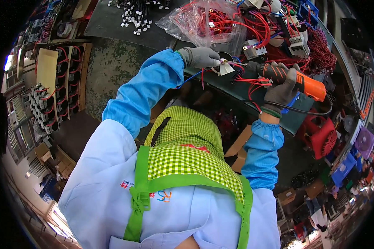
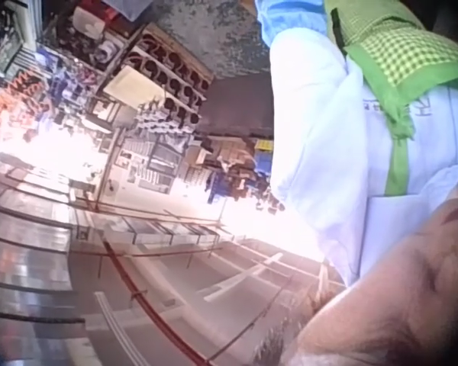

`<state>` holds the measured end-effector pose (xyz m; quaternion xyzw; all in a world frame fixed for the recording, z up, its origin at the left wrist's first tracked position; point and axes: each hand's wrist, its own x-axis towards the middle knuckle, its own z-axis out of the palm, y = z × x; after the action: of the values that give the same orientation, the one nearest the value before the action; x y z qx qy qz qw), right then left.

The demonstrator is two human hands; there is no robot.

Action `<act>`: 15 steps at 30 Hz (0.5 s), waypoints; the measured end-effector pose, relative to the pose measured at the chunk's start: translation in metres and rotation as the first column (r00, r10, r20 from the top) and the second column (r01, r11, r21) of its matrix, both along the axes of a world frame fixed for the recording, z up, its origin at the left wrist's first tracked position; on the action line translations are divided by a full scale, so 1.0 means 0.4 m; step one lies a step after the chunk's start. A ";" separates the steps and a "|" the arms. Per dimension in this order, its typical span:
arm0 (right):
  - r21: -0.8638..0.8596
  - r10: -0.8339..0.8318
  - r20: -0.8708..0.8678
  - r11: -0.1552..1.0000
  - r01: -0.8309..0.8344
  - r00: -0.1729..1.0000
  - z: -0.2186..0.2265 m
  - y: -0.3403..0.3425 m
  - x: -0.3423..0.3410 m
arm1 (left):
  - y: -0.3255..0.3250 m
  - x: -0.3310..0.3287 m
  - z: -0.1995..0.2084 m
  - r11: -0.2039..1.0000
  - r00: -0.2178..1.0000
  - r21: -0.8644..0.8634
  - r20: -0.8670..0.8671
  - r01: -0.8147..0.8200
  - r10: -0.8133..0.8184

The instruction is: The person assembles and secures electronic wire harnesses and plastic connectors to an electronic component using an electric screwdriver to fasten screws.

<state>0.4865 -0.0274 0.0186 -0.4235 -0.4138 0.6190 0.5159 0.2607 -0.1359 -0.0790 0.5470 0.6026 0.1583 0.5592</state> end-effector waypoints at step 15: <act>0.116 0.173 0.166 0.974 -0.193 0.971 0.026 -0.007 -0.030 | -0.081 0.063 0.019 0.957 0.958 0.253 -0.207 -0.142 0.197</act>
<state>0.4743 -0.0301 0.0289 -0.3955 -0.5299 0.6006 0.4495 0.2861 -0.1682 -0.0714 0.5701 0.6850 0.2117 0.4011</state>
